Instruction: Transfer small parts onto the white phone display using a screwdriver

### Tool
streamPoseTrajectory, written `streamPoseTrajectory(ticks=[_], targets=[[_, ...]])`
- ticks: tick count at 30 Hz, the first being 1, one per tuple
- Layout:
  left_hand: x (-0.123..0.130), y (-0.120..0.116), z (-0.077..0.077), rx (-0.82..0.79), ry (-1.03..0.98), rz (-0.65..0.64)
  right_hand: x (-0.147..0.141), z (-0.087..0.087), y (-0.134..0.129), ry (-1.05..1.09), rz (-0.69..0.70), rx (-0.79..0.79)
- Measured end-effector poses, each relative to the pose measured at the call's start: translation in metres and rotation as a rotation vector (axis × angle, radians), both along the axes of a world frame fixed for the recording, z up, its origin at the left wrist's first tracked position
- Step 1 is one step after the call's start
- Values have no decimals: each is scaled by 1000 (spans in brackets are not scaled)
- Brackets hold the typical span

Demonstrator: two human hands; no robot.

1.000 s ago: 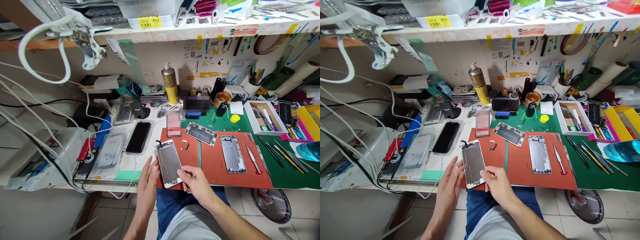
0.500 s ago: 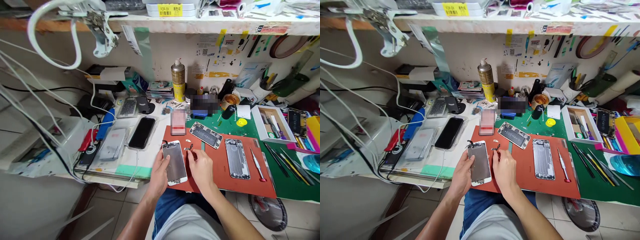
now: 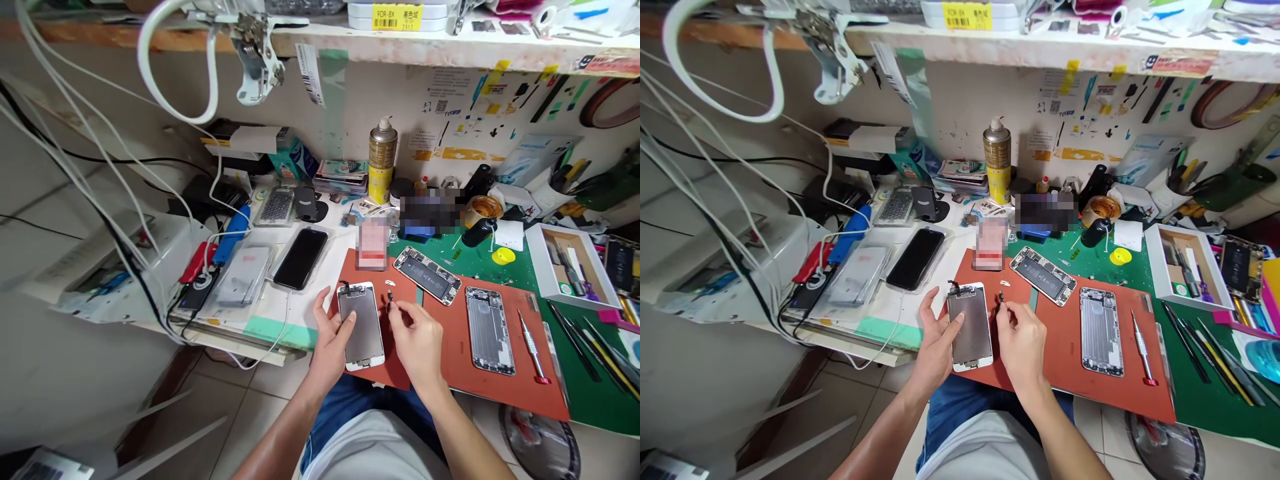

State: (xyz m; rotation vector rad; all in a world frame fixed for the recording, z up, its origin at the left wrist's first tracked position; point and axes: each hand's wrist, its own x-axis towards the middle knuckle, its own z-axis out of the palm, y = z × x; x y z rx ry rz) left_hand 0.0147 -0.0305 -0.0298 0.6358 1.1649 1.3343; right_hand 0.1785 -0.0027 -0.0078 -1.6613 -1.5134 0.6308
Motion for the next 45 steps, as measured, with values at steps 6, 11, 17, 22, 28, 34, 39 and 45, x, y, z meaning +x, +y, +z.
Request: streamPoseTrajectory(ticks=[6,11,17,22,28,34,39,45], targets=[[-5,-4,-5,125,222,-93,4,23,-30,639,55,-277],[-4,-8,-4,111,229,-155,3,18,-43,930,101,-414],[6,-17,6,107,216,-146,-1,15,-48,1011,102,-416],[14,-24,25,112,244,-80,-4,15,-51,899,56,-282],[33,-31,38,67,218,-43,-9,17,-56,320,24,235],[43,-31,39,66,277,14,-13,21,-55,327,7,229],[44,-29,39,44,292,40,-11,18,-56,408,-2,85],[44,-27,39,22,337,50,-10,12,-60,501,16,-50]])
